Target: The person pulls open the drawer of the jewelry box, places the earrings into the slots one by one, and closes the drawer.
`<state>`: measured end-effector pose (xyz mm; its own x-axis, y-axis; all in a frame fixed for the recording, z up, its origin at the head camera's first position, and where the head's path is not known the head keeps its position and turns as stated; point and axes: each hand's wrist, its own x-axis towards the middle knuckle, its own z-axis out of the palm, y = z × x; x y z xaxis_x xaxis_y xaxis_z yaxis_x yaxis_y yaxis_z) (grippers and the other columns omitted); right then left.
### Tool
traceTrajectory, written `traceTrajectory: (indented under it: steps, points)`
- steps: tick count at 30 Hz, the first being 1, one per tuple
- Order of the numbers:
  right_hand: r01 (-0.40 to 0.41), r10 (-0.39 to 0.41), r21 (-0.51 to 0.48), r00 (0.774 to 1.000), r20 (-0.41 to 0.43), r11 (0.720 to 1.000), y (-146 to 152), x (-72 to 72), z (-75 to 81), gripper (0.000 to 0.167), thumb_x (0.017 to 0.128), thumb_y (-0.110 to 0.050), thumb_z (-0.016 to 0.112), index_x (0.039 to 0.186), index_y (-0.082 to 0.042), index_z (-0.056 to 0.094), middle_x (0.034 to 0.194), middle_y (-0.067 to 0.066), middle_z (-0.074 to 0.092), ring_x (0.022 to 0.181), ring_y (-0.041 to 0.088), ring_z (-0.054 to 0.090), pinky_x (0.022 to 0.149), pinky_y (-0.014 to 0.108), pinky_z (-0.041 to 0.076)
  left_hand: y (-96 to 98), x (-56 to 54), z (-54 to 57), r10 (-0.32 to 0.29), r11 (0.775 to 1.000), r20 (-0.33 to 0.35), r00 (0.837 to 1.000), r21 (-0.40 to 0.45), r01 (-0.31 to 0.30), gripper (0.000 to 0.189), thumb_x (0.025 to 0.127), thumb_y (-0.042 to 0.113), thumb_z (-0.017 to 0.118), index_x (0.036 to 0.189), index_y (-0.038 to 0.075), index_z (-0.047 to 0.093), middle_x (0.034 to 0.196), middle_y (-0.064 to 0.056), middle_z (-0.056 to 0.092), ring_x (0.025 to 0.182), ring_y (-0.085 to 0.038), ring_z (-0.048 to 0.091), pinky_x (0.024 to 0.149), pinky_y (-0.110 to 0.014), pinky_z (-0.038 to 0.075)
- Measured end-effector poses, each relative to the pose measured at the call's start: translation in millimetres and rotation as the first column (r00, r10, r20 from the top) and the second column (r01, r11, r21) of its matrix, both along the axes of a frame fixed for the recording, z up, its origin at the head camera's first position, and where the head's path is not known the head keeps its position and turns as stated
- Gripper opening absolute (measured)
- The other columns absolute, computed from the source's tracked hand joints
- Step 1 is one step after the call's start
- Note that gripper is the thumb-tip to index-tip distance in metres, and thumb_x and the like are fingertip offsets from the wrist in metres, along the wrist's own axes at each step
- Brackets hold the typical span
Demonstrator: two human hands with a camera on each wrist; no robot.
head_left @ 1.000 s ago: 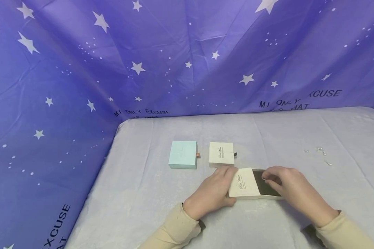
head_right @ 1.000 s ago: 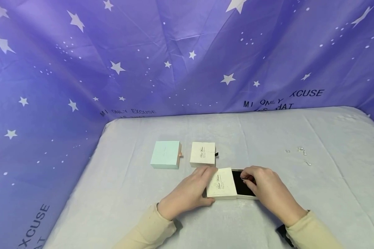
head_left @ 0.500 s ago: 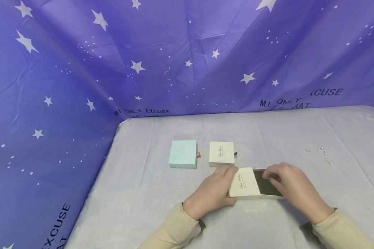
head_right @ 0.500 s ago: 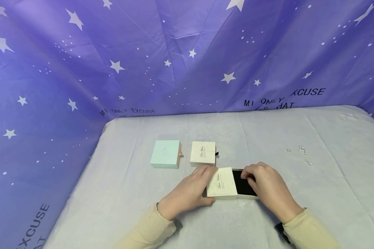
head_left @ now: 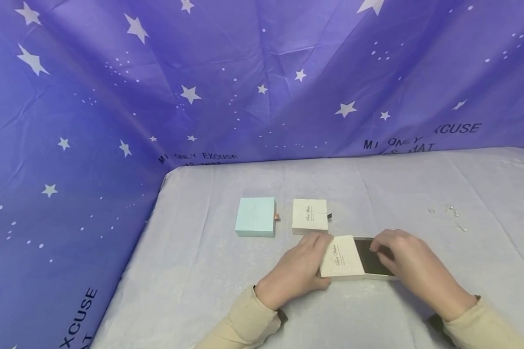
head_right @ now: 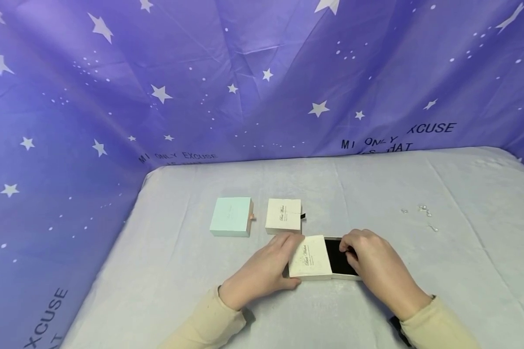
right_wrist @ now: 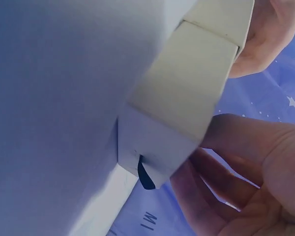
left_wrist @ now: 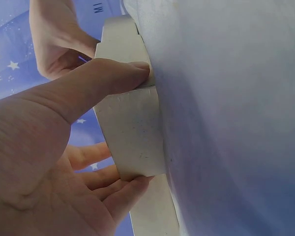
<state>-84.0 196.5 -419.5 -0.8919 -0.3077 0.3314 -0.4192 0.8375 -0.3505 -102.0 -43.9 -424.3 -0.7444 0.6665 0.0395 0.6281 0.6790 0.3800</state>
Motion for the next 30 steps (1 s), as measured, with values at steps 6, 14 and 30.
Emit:
traceTrajectory:
  steps: [6, 14, 30]
  points:
    - [0.024, -0.024, 0.001, 1.000, -0.018, 1.000, 6, -1.0, 4.1, 0.022, 0.068, 0.005, 0.081, 0.082, -0.010, 0.072, 0.086, 0.004, 0.071, 0.080, 0.030, 0.067, 0.074, 0.051, 0.055, -0.4, 0.5, 0.4, -0.002, 1.000, -0.005, 1.000, 0.003, 0.002, 0.082, 0.072, 0.023, 0.088, 0.140, 0.011, 0.043, 0.130, 0.001, 0.053, 0.116, -0.007, 0.050, 0.097, -0.017, 0.045]
    - [0.098, -0.098, -0.011, 0.994, -0.040, 0.995, 28, -8.7, 6.2, 0.015, 0.076, 0.005, 0.072, 0.088, -0.005, 0.071, 0.088, 0.010, 0.070, 0.082, 0.036, 0.065, 0.073, 0.056, 0.051, -0.5, 0.3, -0.6, -0.002, 1.000, -0.012, 1.000, 0.005, 0.002, 0.082, 0.072, 0.023, 0.088, 0.140, 0.010, 0.044, 0.131, 0.001, 0.053, 0.117, -0.007, 0.050, 0.098, -0.018, 0.044]
    - [0.201, -0.198, 0.043, 0.978, -0.058, 0.979, 84, -23.0, -4.4, 0.023, 0.073, 0.006, 0.075, 0.095, 0.008, 0.068, 0.093, 0.031, 0.066, 0.086, 0.051, 0.061, 0.075, 0.064, 0.046, -1.0, 0.2, -0.8, 0.000, 1.000, -0.008, 1.000, -0.002, 0.000, 0.082, 0.072, 0.024, 0.088, 0.140, 0.011, 0.043, 0.132, 0.001, 0.052, 0.118, -0.007, 0.050, 0.097, -0.018, 0.045]
